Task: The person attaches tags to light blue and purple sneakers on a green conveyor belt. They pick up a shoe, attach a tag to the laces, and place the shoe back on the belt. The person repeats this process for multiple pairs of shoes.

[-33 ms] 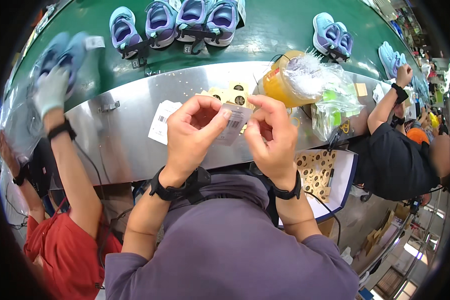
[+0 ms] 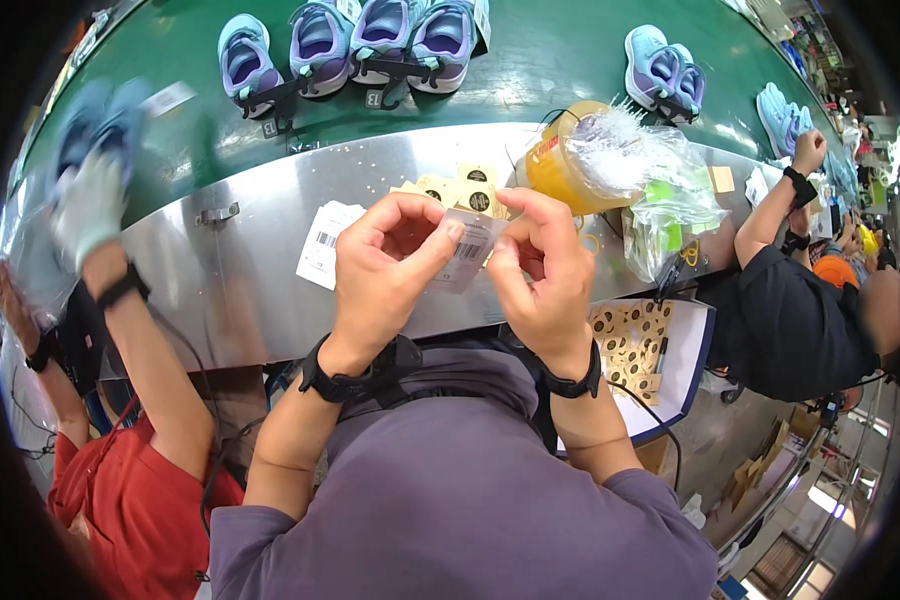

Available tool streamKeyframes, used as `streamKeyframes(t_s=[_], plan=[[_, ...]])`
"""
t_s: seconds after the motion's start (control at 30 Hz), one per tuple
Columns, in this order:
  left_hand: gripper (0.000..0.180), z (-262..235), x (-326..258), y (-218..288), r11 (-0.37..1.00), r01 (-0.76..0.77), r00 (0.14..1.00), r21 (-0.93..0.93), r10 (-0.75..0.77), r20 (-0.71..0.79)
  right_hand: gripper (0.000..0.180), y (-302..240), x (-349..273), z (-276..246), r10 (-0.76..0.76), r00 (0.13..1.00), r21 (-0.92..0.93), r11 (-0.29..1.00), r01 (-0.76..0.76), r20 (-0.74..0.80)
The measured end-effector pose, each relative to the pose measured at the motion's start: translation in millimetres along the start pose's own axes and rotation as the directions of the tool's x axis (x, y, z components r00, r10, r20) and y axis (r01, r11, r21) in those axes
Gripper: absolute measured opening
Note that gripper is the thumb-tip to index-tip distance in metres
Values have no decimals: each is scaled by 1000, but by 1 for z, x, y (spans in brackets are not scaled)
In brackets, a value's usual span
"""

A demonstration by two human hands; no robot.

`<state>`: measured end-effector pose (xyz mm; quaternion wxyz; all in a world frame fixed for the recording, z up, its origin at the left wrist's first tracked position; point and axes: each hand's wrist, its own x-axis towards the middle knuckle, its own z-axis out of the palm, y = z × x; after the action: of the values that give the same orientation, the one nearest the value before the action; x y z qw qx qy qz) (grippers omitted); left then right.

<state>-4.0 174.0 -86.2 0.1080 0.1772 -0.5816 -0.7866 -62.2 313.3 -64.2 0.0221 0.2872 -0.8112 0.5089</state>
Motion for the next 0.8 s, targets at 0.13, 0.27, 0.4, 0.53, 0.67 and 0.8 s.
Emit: streamKeyframes(t_s=[0.13,0.27,0.4,0.53,0.67,0.8], plan=[[12,3,-1,-3,1000,-27,999,0,27,18,36,6,1,-2,2,1000,-20,1000,-2,11],[11,4,-1,-3,999,-38,999,28,38,23,36,8,-1,-2,-5,1000,-31,1000,6,15],[10,9,-1,-2,990,-99,995,105,97,21,33,7,2,-3,-35,999,-74,997,35,11],[10,7,3,-1,725,-516,854,456,474,213,23,7,3,-5,-30,996,-145,989,41,81],[18,2,6,-4,319,-787,586,528,653,479,14,14,-1,-17,186,935,80,972,-220,303],[19,13,-2,1,148,-873,460,465,567,683,12,41,-18,-30,340,808,434,708,-557,482]])
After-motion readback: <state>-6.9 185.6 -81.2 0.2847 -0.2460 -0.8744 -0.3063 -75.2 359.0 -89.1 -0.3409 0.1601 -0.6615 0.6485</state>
